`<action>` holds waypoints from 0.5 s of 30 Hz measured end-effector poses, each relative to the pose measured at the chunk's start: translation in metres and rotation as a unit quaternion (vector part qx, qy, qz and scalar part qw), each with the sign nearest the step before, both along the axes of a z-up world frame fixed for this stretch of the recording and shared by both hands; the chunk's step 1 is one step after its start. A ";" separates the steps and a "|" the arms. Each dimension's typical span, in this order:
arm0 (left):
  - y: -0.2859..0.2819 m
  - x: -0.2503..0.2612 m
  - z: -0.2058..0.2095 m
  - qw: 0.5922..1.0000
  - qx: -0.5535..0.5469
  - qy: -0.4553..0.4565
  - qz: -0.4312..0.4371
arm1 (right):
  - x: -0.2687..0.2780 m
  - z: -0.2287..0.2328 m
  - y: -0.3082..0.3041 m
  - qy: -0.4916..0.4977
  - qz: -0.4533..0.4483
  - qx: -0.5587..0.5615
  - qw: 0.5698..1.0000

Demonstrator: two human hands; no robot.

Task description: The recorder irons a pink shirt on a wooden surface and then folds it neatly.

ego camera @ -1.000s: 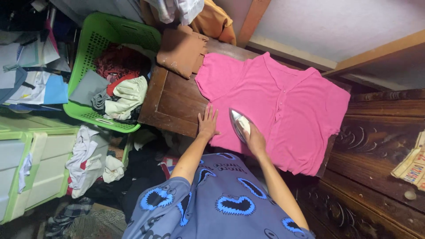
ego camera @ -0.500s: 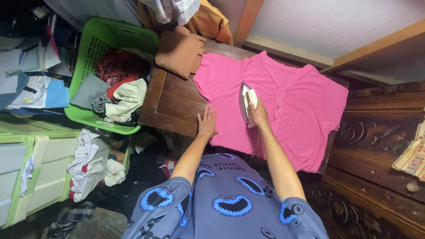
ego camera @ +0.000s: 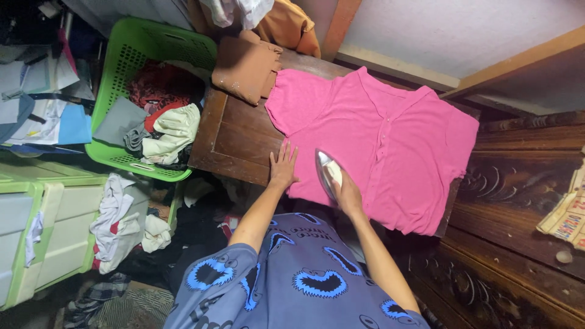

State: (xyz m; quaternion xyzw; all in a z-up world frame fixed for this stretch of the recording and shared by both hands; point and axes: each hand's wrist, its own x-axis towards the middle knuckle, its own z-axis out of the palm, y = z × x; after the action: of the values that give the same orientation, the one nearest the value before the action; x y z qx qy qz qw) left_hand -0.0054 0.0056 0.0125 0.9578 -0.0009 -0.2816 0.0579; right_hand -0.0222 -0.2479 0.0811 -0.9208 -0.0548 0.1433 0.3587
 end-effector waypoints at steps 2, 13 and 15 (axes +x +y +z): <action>0.004 -0.002 0.007 1.000 -0.001 0.002 -0.006 | 0.036 0.093 0.034 0.121 -0.058 -0.008 0.991; 0.012 0.006 0.010 0.999 -0.021 0.021 -0.020 | 0.131 -0.049 0.011 0.023 -0.102 0.037 0.994; 0.009 0.014 -0.008 0.999 -0.033 0.000 0.006 | 0.114 -0.039 0.010 -0.009 -0.089 0.018 0.996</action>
State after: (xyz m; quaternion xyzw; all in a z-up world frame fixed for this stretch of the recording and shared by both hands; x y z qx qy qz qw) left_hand 0.0083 0.0145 0.0045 0.9552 -0.0049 -0.2814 0.0911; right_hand 0.0922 -0.2378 0.0417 -0.9165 0.0216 0.1019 0.3863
